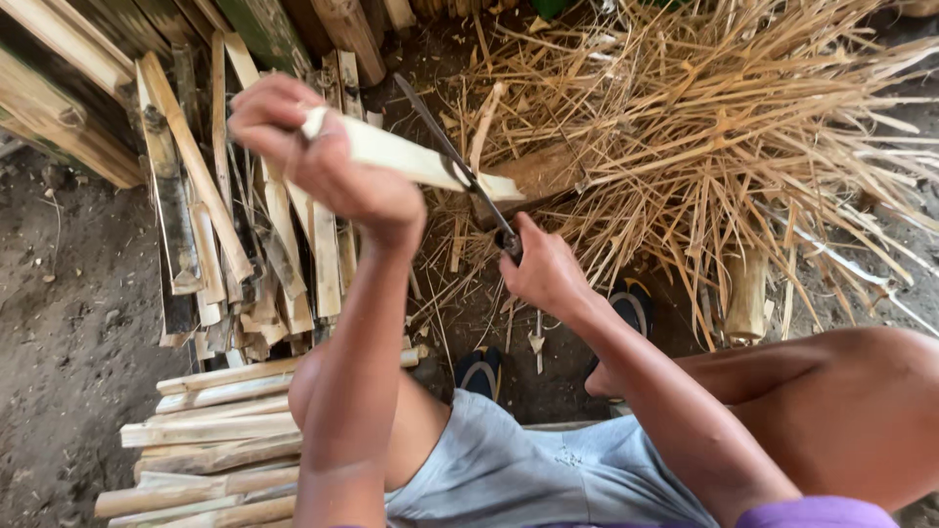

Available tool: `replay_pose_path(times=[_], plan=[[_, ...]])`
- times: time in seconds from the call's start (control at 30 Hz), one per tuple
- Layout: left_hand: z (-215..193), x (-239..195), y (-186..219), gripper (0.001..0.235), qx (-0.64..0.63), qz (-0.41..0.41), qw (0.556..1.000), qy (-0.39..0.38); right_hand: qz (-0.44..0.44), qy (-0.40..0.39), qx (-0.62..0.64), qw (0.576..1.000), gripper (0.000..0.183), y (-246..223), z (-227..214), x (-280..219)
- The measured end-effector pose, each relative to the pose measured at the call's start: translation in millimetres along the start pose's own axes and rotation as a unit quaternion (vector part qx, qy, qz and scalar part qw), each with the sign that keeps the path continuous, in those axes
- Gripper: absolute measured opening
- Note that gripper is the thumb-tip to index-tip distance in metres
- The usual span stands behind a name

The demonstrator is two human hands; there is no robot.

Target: The person sits on the ground and uses a knife to shave the outer layer off bamboo sticks. They hold each stick with one hand and draw the knife along its length to remove thin strips, then place the finished pieces into a nearby pile.

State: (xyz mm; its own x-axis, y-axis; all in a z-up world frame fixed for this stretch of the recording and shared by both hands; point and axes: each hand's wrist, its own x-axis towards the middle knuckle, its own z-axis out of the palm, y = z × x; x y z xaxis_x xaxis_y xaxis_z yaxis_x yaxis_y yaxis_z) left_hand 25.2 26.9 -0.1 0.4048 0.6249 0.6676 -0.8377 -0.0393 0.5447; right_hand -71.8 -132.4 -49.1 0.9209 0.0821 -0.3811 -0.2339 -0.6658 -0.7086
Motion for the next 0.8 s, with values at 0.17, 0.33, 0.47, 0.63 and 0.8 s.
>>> replay_pose_path(times=[0.17, 0.33, 0.47, 0.63, 0.8], plan=[[-16.1, 5.3, -4.6, 0.016, 0.015, 0.032, 0.999, 0.008, -0.101, 0.023, -0.030, 0.994, 0.030, 5.9, 10.5, -17.0], [-11.5, -7.1, -16.9, 0.015, 0.022, 0.030, 0.999, -0.010, -0.041, 0.022, -0.008, 0.999, 0.026, 30.0, 34.9, 18.4], [-10.1, 15.2, -18.0, 0.017, -0.028, 0.013, 0.999, 0.019, -0.008, 0.004, -0.065, 0.998, 0.065, 38.9, 30.3, 54.1], [-5.9, 11.9, -24.6, 0.015, -0.032, 0.030, 0.999, 0.019, -0.108, 0.024, 0.002, 0.994, 0.054, 42.9, 37.2, 22.8], [-15.3, 14.0, -32.5, 0.012, -0.034, 0.000, 0.999, 0.002, -0.014, 0.032, -0.076, 0.996, 0.036, 72.5, 49.4, 63.0]])
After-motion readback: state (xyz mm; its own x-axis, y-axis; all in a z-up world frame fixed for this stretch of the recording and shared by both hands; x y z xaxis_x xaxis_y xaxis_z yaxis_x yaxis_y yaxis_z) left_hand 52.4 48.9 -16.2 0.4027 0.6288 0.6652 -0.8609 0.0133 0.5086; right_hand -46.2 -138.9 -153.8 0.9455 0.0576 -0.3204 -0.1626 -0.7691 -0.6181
